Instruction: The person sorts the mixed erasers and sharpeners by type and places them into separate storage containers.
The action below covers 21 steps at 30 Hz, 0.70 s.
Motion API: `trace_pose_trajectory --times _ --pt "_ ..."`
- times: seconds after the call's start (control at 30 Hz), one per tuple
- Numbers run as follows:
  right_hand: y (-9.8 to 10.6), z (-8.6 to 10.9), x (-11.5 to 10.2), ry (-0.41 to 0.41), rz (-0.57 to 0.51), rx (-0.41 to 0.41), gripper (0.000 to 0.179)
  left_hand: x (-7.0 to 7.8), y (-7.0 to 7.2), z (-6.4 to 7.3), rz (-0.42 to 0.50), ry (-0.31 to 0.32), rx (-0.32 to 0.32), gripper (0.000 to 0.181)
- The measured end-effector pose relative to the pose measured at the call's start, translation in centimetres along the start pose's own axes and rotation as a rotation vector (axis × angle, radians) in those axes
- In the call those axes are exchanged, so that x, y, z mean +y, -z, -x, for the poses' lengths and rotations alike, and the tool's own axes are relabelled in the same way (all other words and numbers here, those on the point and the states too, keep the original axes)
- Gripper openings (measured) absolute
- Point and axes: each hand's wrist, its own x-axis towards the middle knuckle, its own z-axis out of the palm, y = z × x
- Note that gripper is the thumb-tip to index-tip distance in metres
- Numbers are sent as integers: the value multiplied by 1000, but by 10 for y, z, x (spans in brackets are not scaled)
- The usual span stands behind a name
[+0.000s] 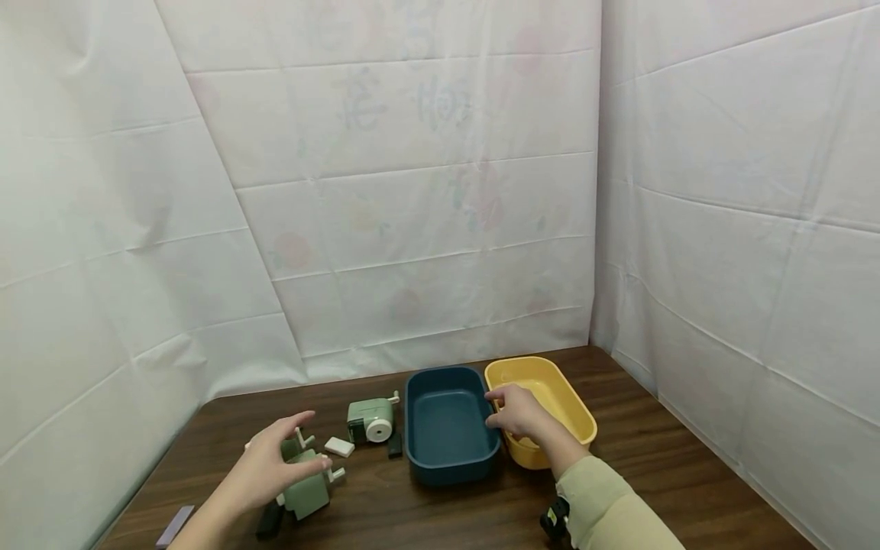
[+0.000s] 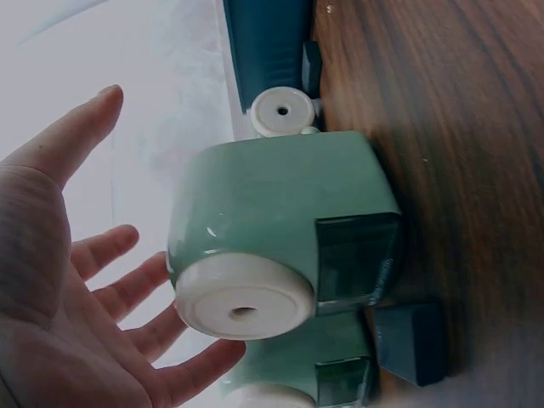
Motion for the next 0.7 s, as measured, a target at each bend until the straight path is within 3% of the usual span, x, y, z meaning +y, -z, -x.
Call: trace_pose_trajectory --times 0.37,0.7 --pt "0 1 0 6 -1 -12 53 -15 -6 2 71 -18 -51 79" --pt "1 1 1 4 -20 -7 54 -25 -9 5 91 21 -89 73"
